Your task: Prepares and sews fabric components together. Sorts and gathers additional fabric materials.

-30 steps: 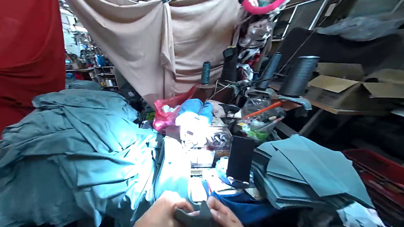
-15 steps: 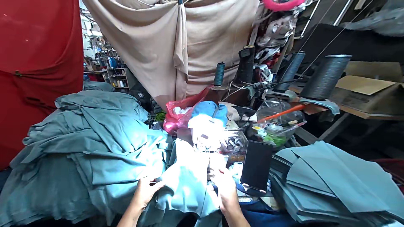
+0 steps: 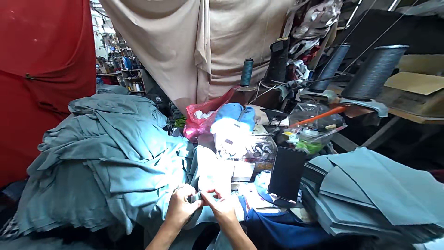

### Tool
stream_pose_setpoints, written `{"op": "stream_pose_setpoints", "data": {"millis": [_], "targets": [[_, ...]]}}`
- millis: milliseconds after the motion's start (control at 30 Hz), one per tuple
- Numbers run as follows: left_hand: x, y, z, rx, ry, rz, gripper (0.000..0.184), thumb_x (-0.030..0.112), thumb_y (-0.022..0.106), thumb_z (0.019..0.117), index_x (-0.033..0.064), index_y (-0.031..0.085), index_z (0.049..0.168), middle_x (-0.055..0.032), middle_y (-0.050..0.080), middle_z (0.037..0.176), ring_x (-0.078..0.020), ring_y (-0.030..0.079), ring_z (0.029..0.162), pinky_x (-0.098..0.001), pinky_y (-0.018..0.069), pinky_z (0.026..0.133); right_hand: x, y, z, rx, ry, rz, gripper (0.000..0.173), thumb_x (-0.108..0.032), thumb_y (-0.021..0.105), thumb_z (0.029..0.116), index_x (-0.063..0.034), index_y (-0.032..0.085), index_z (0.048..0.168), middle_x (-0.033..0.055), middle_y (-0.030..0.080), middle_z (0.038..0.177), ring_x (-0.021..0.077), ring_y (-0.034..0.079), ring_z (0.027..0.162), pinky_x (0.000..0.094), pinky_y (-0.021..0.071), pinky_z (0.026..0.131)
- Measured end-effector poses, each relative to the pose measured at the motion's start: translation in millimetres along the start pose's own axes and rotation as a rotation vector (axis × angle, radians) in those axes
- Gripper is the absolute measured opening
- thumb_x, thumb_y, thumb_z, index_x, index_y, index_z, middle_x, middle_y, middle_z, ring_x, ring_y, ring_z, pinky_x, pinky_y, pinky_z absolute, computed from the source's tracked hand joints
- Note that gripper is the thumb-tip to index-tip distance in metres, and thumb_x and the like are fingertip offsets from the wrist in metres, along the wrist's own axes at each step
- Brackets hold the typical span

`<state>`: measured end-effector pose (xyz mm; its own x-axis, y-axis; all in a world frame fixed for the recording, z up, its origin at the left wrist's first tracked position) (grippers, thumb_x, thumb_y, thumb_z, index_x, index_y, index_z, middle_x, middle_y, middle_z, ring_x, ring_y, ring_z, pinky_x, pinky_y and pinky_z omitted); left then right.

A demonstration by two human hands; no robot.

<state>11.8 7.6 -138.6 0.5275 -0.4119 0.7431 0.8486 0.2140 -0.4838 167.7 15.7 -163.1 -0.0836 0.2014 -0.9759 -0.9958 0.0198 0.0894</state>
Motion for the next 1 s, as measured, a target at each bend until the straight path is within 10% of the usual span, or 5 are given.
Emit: {"op": "stream_pose_setpoints", "data": {"millis": [300,567,700,833,1000], "targets": [[0,-93,22,0.349,0.062,0.093,0.016,0.014,0.066,0.0965,0.0005,0.073,0.100,-0.0023,0.074,0.086,0.0008,0.068,0.077,-0.0179,0.0573,0.074,33,-86,-49,-0.089,0.023,-0.487,0.018,-0.015,0.067,0.0921,0.0030,0.071,0.096,0.0112,0.071,0.089,0.0168,0.069,0.083,0.0346,0.0575,0.079],[152,-46,-16,-0.191,0.831,0.179,0.021,0.019,0.053,0.1055,0.0178,0.072,0.115,-0.0054,0.067,0.083,-0.0141,0.063,0.064,-0.0270,0.0504,0.053,-92,-39,-44,-0.294,-0.503,-0.492,0.066,-0.043,0.082,0.0820,-0.0068,0.065,0.134,0.0165,0.057,0.146,0.0263,0.050,0.140,0.0443,0.0442,0.114],[199,-79,-9,-0.322,0.890,0.046,0.016,0.017,0.058,0.1044,0.0169,0.072,0.113,-0.0044,0.066,0.084,-0.0104,0.061,0.070,-0.0211,0.0481,0.060,-135,4,-70,-0.542,-0.598,-0.228,0.015,-0.008,0.076,0.0877,0.0043,0.072,0.094,0.0157,0.074,0.099,0.0185,0.069,0.104,0.0301,0.0533,0.096],[172,-67,55,-0.386,0.846,0.067,0.017,0.021,0.060,0.1006,0.0130,0.075,0.102,0.0029,0.070,0.088,-0.0002,0.064,0.081,-0.0163,0.0536,0.072,-88,0,-58,-0.438,-0.321,-0.111,0.015,-0.010,0.071,0.0945,0.0049,0.072,0.095,0.0078,0.074,0.086,0.0045,0.070,0.080,0.0226,0.0587,0.077],[59,47,137,-0.596,0.406,0.310,0.018,0.021,0.063,0.0999,0.0143,0.078,0.108,-0.0022,0.075,0.114,-0.0180,0.069,0.109,-0.0493,0.0540,0.097,32,-34,-2,-0.045,0.100,-0.103,0.017,-0.019,0.074,0.0923,-0.0022,0.074,0.094,0.0013,0.073,0.081,0.0049,0.069,0.076,0.0268,0.0589,0.076]]}}
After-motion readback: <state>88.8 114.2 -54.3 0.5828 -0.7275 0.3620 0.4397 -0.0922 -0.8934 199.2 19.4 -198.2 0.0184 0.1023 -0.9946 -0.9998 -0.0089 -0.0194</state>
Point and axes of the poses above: each hand's wrist, its own z-axis towards the middle knuckle, its own y-axis out of the palm, x = y × z, the point moved 10 cm from there along z, towards the middle knuckle
